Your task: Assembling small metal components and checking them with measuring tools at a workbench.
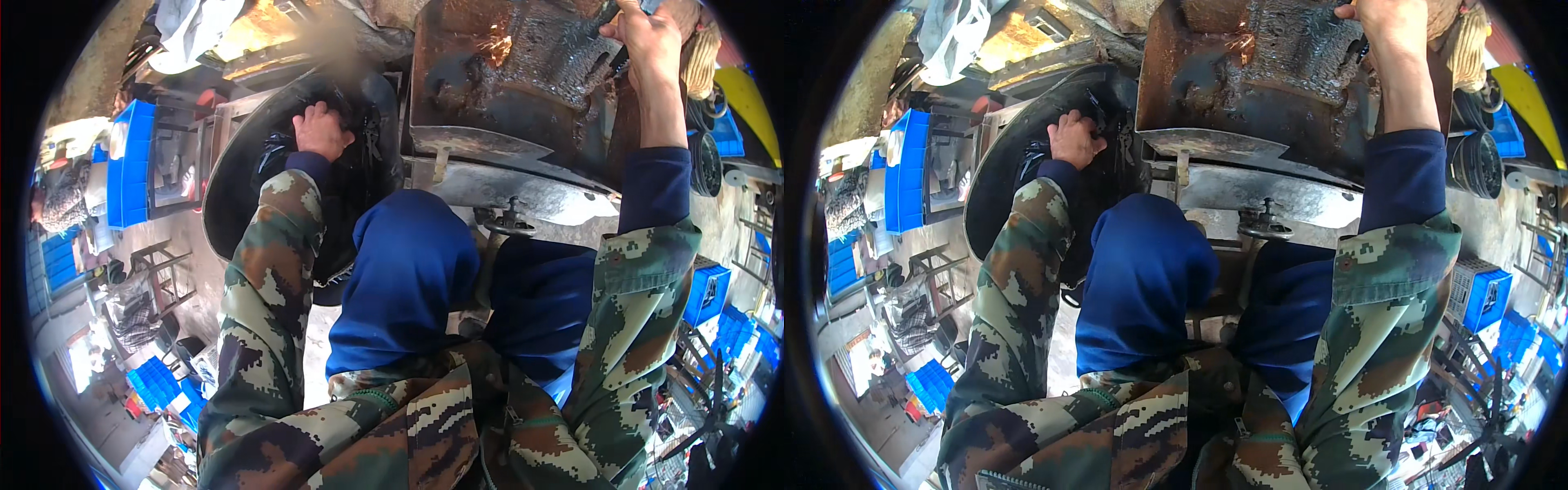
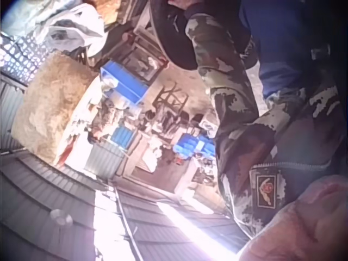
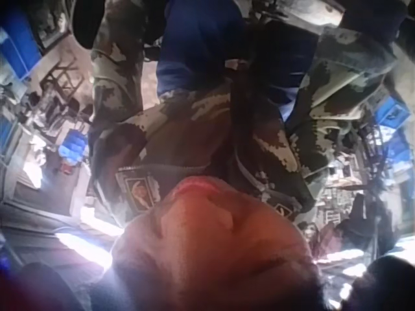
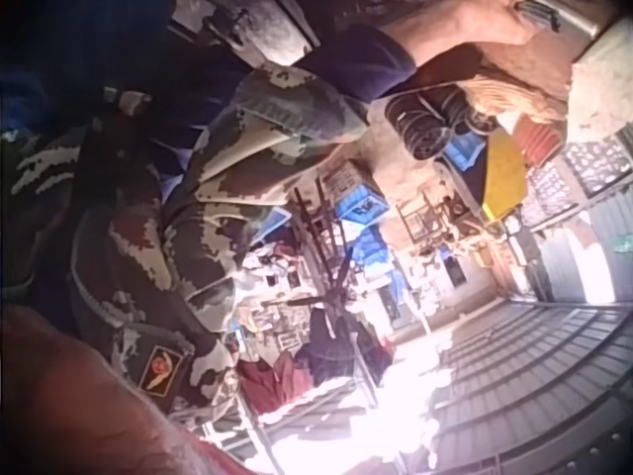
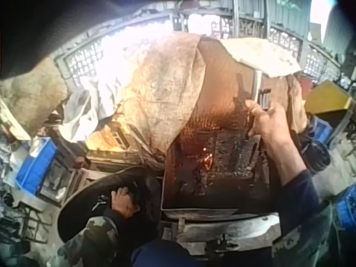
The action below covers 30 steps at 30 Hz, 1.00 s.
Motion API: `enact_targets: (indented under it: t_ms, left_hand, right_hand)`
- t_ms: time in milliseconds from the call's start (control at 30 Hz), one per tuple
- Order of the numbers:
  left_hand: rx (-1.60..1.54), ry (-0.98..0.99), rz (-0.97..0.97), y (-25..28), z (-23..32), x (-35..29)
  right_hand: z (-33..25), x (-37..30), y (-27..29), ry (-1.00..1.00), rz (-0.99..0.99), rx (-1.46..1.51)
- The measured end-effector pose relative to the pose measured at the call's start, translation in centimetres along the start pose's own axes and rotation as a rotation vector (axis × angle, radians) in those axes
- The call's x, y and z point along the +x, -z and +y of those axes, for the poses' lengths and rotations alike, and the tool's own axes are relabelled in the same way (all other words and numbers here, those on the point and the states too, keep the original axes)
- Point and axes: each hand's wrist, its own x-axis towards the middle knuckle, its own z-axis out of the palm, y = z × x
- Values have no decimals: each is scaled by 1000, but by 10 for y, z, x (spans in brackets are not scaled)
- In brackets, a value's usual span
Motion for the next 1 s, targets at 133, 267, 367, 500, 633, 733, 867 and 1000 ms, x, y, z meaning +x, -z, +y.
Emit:
enact_targets:
  t_ms: [133,267,367,500,633,733,867,1000]
  left_hand:
    - [-7,-31,23,-2,2,1]
    - [7,-40,-9,1,5,3]
    - [-91,-36,11,1,2,-2]
    - [-126,-98,33,1,-2,-7]
    - [-198,-135,115,-2,-13,-5]
    - [-331,-188,215,-2,-40,-6]
    - [-999,-178,-24,5,-6,4]
    - [-1368,13,-322,82,-12,-31]
  right_hand:
    - [-1,-2,-1,-20,-1,37]
    - [10,8,5,-32,-41,36]
    - [8,7,2,-91,-24,35]
    - [7,2,3,14,-45,77]
    - [8,8,3,-65,-22,35]
    - [5,8,-1,-73,-44,60]
    - [17,8,14,-86,-2,22]
    - [7,10,2,-97,-41,68]
